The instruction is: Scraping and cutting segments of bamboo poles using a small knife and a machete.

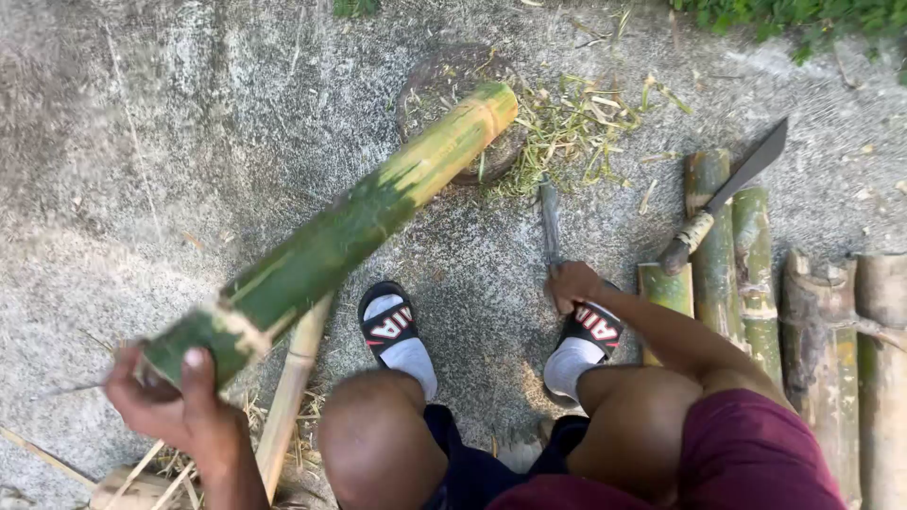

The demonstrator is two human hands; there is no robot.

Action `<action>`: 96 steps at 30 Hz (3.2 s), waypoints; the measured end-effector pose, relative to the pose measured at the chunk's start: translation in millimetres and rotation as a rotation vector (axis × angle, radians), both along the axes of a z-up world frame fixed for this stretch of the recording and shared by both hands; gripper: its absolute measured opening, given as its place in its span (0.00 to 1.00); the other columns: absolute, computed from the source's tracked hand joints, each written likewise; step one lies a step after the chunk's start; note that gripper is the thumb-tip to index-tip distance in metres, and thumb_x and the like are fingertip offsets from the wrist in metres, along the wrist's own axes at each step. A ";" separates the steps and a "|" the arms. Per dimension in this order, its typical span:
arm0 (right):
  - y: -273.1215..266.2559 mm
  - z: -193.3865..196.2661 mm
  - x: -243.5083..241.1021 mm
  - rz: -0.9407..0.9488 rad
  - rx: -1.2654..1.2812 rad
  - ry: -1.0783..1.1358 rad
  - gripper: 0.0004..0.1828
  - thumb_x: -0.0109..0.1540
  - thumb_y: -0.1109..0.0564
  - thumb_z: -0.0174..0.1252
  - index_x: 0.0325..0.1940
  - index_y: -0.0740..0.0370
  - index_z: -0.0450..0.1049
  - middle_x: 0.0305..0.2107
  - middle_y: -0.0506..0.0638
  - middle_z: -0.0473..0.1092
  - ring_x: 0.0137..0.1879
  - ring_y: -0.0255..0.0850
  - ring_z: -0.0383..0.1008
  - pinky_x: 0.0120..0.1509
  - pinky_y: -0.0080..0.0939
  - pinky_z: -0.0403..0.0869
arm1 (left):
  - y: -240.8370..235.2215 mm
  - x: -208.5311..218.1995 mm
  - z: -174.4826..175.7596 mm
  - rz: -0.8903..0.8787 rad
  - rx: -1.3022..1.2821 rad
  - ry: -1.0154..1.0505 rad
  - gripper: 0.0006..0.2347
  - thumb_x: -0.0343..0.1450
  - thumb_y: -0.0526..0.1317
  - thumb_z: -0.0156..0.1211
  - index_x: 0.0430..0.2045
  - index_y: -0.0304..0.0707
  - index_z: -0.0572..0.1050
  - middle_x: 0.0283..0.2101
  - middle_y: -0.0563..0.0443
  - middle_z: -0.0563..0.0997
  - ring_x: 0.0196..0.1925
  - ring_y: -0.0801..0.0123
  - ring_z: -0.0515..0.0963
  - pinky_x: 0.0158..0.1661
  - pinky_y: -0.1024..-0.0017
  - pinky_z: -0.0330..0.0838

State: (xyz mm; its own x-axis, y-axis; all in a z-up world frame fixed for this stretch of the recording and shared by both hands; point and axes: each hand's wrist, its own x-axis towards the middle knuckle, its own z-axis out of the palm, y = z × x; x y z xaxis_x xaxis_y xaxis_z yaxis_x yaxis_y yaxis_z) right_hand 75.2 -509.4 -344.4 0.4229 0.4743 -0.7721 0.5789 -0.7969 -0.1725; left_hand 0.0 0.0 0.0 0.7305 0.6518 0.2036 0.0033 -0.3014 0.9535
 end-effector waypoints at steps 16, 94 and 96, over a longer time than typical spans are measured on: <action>-2.2 354.9 111.0 -1.031 0.462 -0.206 0.28 0.72 0.45 0.46 0.75 0.55 0.58 0.28 0.57 0.74 0.22 0.39 0.68 0.28 0.41 0.72 | -71.1 146.3 93.3 -0.467 0.596 -0.460 0.28 0.71 0.39 0.76 0.63 0.32 0.66 0.59 0.42 0.73 0.62 0.61 0.77 0.63 0.66 0.74; 233.3 297.6 33.8 -0.586 1.266 -0.955 0.08 0.65 0.65 0.53 0.47 0.70 0.65 0.24 0.63 0.72 0.28 0.62 0.75 0.32 0.58 0.75 | -104.6 99.2 47.6 -0.275 0.073 -0.684 0.33 0.70 0.41 0.70 0.68 0.26 0.59 0.61 0.38 0.71 0.63 0.53 0.77 0.65 0.57 0.78; 234.7 288.3 37.7 -0.612 1.167 -0.973 0.05 0.66 0.62 0.53 0.43 0.67 0.67 0.20 0.64 0.70 0.25 0.62 0.74 0.30 0.59 0.74 | -102.6 102.5 50.3 -0.236 0.004 -0.682 0.33 0.70 0.39 0.70 0.69 0.25 0.60 0.60 0.37 0.73 0.63 0.53 0.78 0.64 0.58 0.79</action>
State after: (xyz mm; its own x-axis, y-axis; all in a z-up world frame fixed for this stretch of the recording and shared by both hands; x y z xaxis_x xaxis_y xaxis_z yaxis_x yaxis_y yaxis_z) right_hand 112.9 -274.7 -56.1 0.8402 0.1640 0.5169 0.4887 -0.6423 -0.5905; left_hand 102.5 -102.6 50.3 0.5612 0.4908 0.6664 -0.6577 -0.2242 0.7191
